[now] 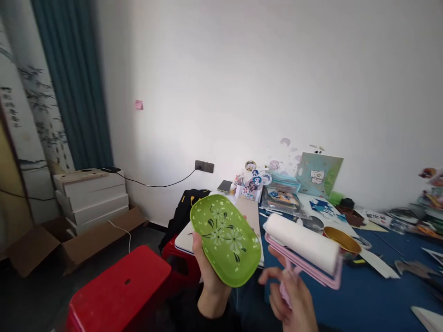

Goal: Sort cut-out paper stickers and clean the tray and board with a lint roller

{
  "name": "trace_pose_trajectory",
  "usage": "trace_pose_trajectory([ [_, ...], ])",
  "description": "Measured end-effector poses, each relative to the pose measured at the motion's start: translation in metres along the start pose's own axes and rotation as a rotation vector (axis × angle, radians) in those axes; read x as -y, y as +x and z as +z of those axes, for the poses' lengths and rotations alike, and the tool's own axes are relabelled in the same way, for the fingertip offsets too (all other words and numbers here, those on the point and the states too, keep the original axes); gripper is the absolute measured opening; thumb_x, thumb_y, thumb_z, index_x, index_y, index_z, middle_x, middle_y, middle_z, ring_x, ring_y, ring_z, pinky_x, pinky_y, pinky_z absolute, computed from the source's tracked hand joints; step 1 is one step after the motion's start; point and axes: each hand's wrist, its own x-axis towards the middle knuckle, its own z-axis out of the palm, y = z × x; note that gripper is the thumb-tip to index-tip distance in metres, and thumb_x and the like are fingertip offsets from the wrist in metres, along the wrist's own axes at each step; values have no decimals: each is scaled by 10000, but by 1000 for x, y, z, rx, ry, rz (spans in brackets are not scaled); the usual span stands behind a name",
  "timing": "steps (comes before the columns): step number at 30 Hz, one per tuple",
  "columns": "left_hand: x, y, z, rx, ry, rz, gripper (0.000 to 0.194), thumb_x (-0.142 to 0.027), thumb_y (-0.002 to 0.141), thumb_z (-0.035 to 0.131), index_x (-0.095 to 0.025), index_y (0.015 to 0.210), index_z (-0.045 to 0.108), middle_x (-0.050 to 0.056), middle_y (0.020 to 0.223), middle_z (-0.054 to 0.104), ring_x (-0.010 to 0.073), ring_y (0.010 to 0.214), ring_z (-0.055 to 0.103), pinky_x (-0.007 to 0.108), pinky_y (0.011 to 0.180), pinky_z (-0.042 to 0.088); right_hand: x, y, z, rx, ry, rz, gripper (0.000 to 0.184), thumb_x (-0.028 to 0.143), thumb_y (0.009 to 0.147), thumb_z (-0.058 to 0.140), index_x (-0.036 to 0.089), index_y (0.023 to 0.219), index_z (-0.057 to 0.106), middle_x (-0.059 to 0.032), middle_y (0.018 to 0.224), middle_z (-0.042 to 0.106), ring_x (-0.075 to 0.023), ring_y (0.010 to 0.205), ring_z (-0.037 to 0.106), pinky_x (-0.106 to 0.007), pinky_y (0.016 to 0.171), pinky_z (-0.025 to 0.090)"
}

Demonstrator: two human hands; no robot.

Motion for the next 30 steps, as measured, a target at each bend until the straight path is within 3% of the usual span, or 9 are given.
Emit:
trace_pose_trajectory([
  [3,29,1,-9,-142,12,17,707,-724,764,419,-234,1251,568,103,1103,679,331,1059,608,481,908,504,-3,3,9,-102,33,40,479,600,688,676,167,886,625,119,431,186,-30,396,121,-196,391,85],
  [6,55,2,-27,-252,77,30,657,-675,725,537,-241,1215,594,81,1064,696,328,1052,615,464,944,481,-9,10,-2,-194,97,68,668,551,667,720,188,1197,538,125,477,184,-38,412,121,-199,399,101],
  [11,68,6,-58,-114,371,-129,563,-494,728,683,-193,1196,597,99,1148,657,301,1100,584,389,943,481,-16,32,-44,-327,77,61,748,523,634,739,188,1267,525,79,494,390,-49,382,220,-204,376,164],
  [14,65,15,-64,-39,551,-263,533,-410,749,703,-172,1205,563,120,1160,639,278,959,640,363,773,558,-13,54,-58,-375,30,25,710,525,656,723,184,1254,552,83,469,379,-50,379,214,-203,371,167],
  [16,64,27,-63,-64,564,-327,483,-382,782,675,-150,1187,550,132,1109,654,250,834,669,347,683,577,-10,67,-63,-364,35,-1,709,537,662,722,194,1258,548,88,481,373,-41,397,188,-191,376,158],
  [20,61,71,-57,-232,546,-317,321,-224,846,600,-158,1155,540,107,1023,674,198,759,686,329,735,589,-10,75,-81,-366,84,-6,703,588,691,680,218,1268,524,32,673,532,-23,412,189,-184,363,173],
  [24,61,140,-57,-328,620,-215,236,-79,888,487,-129,1107,557,109,1014,660,180,846,672,303,776,579,-13,61,-108,-470,130,70,681,600,703,662,257,1272,512,30,718,534,-22,401,211,-186,351,212],
  [26,67,174,-61,-357,649,-223,206,-75,895,480,-112,1077,570,103,1001,649,157,831,654,290,750,572,-13,55,-120,-514,142,110,667,610,698,660,260,1250,527,35,710,523,-21,396,219,-184,348,222],
  [30,88,223,-71,-423,719,-274,283,-268,890,563,-143,1143,549,77,1090,599,174,879,619,347,724,554,-10,51,-137,-553,153,138,636,623,690,658,257,1201,556,43,697,500,-18,395,218,-182,350,225],
])
